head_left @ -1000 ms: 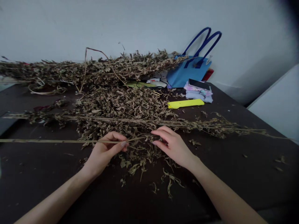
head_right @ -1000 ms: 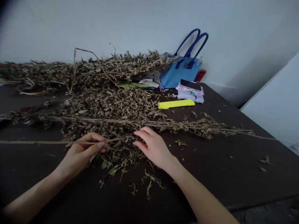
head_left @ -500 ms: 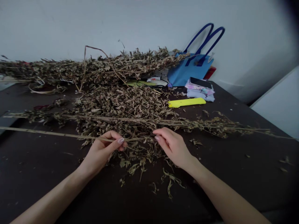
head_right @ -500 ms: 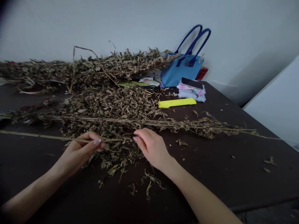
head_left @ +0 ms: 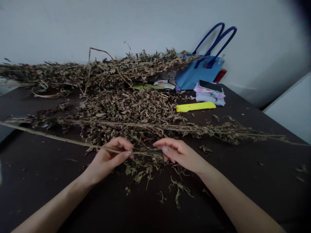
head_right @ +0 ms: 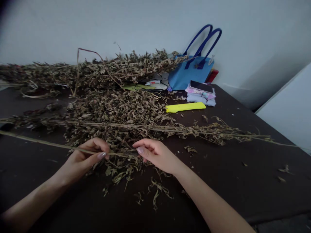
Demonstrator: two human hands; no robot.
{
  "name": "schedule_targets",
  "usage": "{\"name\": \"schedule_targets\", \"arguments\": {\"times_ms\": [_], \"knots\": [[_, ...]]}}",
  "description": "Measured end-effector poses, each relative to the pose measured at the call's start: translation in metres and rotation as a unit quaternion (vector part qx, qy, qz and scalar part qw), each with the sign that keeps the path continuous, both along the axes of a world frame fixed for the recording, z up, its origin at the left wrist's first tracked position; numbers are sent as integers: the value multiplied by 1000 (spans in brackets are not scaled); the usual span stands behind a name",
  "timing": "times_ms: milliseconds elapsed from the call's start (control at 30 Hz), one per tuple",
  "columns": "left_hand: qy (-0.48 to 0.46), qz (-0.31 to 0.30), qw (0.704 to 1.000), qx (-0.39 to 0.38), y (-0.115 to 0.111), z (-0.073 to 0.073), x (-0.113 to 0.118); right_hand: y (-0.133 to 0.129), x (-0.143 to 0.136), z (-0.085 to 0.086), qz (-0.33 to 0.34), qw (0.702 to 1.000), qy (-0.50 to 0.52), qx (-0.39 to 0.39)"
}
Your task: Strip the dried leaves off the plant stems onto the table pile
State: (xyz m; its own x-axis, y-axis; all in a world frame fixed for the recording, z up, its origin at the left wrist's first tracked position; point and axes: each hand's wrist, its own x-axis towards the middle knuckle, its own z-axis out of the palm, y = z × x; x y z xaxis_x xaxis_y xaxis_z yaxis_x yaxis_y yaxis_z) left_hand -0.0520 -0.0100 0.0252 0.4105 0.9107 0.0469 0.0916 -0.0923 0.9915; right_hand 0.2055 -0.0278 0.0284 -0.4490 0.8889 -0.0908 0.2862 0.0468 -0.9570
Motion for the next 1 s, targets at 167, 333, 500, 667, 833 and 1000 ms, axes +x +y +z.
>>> {"name": "schedule_targets", "arguments": {"times_ms": [167, 333, 500, 667, 833, 1000], "knots": [[20, -4, 1000, -8, 0, 0, 1, -1, -2, -1, -4, 1000, 18, -14], [-8, 57, 998, -41, -1, -8, 4, -5, -7, -1, -57, 998, 7, 25], [30, 111, 993, -16, -1, -4, 7, -11, -16, -6, -95, 976, -49, 191], [53, 110, 992, -21, -4, 1, 7, -14, -21, -17, -72, 919, -89, 377], [26, 86, 995, -46, -6, 1, 8, -17, -22, -10, -62, 931, -64, 354], [21, 65, 996, -56, -9, 0, 12, -19, -24, -8, -79, 932, -77, 346]]}}
